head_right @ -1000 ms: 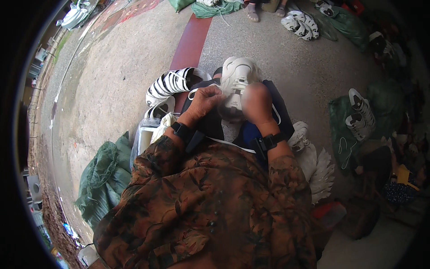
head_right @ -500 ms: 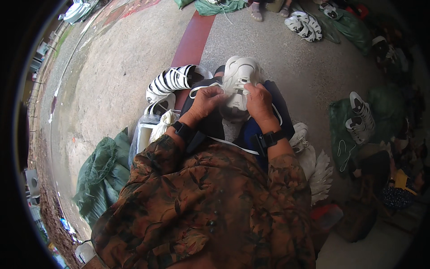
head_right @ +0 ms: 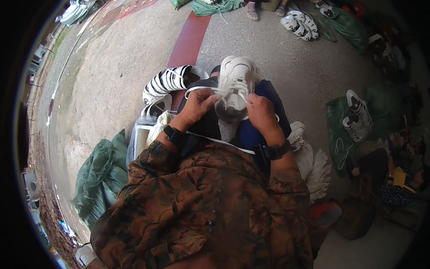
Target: The person threads white shoelaces through the eyelets of a white sneaker held in their lap. They pull the laces tight and adjust the fit repeatedly, working on the shoe while sitting on the ground.
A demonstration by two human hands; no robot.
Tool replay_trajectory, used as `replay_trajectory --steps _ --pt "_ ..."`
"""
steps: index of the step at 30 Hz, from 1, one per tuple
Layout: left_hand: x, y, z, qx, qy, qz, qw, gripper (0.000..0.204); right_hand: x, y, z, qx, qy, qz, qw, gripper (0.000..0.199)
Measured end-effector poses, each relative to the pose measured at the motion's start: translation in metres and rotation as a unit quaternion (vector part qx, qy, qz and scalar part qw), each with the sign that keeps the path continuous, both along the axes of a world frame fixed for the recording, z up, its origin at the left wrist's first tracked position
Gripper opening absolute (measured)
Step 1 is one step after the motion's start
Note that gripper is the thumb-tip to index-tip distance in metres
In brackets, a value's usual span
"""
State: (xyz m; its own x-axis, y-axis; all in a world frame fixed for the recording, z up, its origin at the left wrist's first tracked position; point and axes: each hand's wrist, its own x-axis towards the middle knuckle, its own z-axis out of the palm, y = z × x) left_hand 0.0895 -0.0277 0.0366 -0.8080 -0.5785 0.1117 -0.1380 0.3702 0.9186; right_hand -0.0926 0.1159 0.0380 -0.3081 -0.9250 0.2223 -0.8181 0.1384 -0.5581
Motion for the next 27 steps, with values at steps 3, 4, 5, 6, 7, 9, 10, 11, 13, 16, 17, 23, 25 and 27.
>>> replay_trajectory --steps 3,4,5,6,7,9,10,11,13,16,17,23,25,27 --pt "-0.013 0.017 0.022 -0.232 0.093 -0.015 0.968 0.022 0.016 0.021 0.062 0.066 -0.124 0.055 0.989 0.014" --pt "-0.023 0.028 0.033 -0.265 0.149 -0.051 0.951 0.025 0.019 0.027 0.080 0.074 -0.170 0.083 0.979 0.015" --pt "-0.029 0.038 0.040 -0.298 0.204 -0.084 0.929 0.028 0.021 0.032 0.098 0.082 -0.214 0.115 0.967 0.016" --pt "-0.030 0.047 0.041 -0.272 0.204 -0.151 0.928 0.030 0.022 0.035 0.113 0.091 -0.256 0.149 0.951 0.017" --pt "-0.029 0.055 0.042 -0.244 0.203 -0.217 0.923 0.032 0.022 0.038 0.124 0.081 -0.276 0.174 0.942 0.016" --pt "-0.024 0.060 0.053 -0.192 0.157 -0.307 0.919 0.025 0.020 0.048 0.143 0.055 -0.314 0.212 0.924 0.013" --pt "-0.019 0.063 0.064 -0.146 0.175 -0.310 0.923 0.022 0.012 0.053 0.147 0.063 -0.309 0.232 0.920 0.010" --pt "-0.015 0.063 0.076 -0.099 0.193 -0.315 0.924 0.020 0.008 0.060 0.148 0.047 -0.313 0.220 0.923 0.009" --pt "-0.005 0.057 0.088 -0.043 0.215 -0.287 0.932 0.016 0.001 0.069 0.143 0.014 -0.327 0.203 0.923 0.008" --pt "0.013 0.033 0.094 -0.024 0.164 -0.255 0.953 0.014 0.000 0.078 0.128 -0.041 -0.420 0.099 0.901 0.007" --pt "0.021 0.026 0.090 0.032 0.142 -0.223 0.964 0.015 0.001 0.080 0.127 -0.041 -0.460 0.062 0.885 0.008" --pt "0.053 -0.009 0.042 0.111 -0.034 -0.074 0.990 0.016 -0.003 0.075 0.108 -0.034 -0.485 0.073 0.871 0.009" --pt "0.054 -0.012 0.030 -0.058 -0.086 -0.069 0.992 0.017 -0.004 0.069 0.100 0.002 -0.459 0.092 0.884 0.009" --pt "0.038 0.001 0.034 -0.199 -0.019 -0.023 0.979 0.023 0.003 0.058 0.088 0.041 -0.427 0.119 0.895 0.009"
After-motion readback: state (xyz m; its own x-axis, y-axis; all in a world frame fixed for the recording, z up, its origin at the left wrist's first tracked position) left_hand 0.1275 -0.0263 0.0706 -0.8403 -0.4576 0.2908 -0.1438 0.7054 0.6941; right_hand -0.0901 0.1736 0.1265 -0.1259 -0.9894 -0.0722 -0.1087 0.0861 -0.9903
